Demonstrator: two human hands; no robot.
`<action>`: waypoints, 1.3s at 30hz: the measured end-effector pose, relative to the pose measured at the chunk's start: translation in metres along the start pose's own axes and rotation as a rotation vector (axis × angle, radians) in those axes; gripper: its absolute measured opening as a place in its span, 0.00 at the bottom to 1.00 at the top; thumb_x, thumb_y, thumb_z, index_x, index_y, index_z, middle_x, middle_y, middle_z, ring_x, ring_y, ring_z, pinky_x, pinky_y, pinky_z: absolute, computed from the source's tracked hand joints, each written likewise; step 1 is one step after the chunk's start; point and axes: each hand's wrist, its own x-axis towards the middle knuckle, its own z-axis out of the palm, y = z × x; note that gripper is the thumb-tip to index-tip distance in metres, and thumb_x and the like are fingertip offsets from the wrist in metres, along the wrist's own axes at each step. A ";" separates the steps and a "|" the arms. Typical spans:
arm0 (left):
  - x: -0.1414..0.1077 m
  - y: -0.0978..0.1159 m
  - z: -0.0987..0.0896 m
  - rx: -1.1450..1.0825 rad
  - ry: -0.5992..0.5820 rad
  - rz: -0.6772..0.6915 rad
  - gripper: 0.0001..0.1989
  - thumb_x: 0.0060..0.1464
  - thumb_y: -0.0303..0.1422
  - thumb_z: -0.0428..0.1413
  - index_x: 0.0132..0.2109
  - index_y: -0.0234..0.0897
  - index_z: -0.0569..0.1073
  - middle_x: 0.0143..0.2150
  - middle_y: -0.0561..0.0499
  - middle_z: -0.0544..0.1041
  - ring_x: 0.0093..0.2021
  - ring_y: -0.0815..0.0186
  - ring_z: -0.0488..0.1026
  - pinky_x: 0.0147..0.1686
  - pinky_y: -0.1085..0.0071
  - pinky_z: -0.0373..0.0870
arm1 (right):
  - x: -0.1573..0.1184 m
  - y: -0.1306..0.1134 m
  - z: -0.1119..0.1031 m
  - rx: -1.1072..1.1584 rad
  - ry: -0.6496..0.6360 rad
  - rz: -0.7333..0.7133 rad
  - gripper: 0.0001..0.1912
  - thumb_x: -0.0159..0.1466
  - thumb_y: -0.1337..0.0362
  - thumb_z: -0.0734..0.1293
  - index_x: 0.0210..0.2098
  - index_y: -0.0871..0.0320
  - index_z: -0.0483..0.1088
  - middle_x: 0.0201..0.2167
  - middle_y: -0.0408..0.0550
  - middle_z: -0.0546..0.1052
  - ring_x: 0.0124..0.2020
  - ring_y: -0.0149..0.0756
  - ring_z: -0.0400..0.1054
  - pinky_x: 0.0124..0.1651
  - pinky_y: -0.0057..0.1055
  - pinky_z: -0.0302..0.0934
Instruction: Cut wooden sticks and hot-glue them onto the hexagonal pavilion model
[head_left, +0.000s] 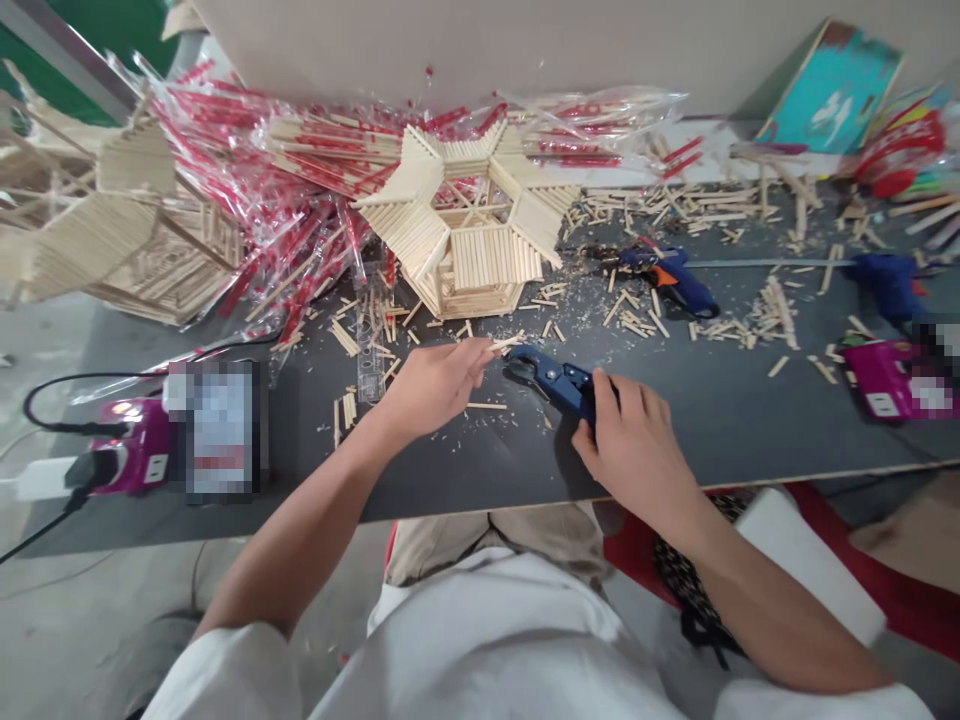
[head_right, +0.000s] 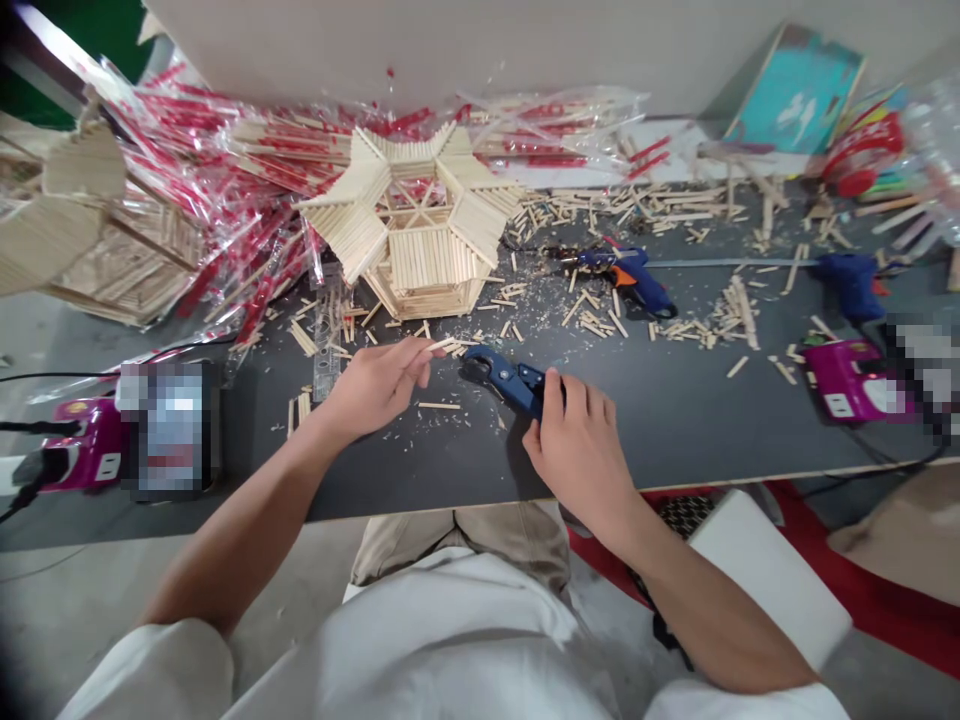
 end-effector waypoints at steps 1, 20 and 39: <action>0.000 0.000 0.000 -0.001 0.004 0.000 0.11 0.75 0.31 0.44 0.50 0.36 0.71 0.34 0.51 0.79 0.31 0.69 0.75 0.36 0.72 0.70 | -0.001 -0.002 -0.001 0.024 0.003 0.021 0.30 0.73 0.65 0.59 0.69 0.80 0.60 0.56 0.75 0.73 0.54 0.66 0.70 0.56 0.60 0.69; 0.001 0.009 -0.002 0.147 -0.027 -0.084 0.15 0.76 0.35 0.41 0.42 0.39 0.69 0.34 0.48 0.82 0.30 0.64 0.78 0.31 0.71 0.64 | 0.009 -0.040 -0.035 1.119 -0.197 0.111 0.19 0.77 0.50 0.62 0.59 0.52 0.71 0.52 0.52 0.80 0.51 0.48 0.74 0.57 0.42 0.66; -0.001 0.004 0.008 0.377 0.013 -0.016 0.20 0.78 0.37 0.37 0.42 0.37 0.70 0.29 0.49 0.79 0.27 0.66 0.75 0.27 0.72 0.58 | 0.013 -0.051 -0.037 1.006 -0.194 0.083 0.19 0.76 0.53 0.64 0.61 0.53 0.68 0.54 0.55 0.78 0.57 0.52 0.72 0.59 0.49 0.67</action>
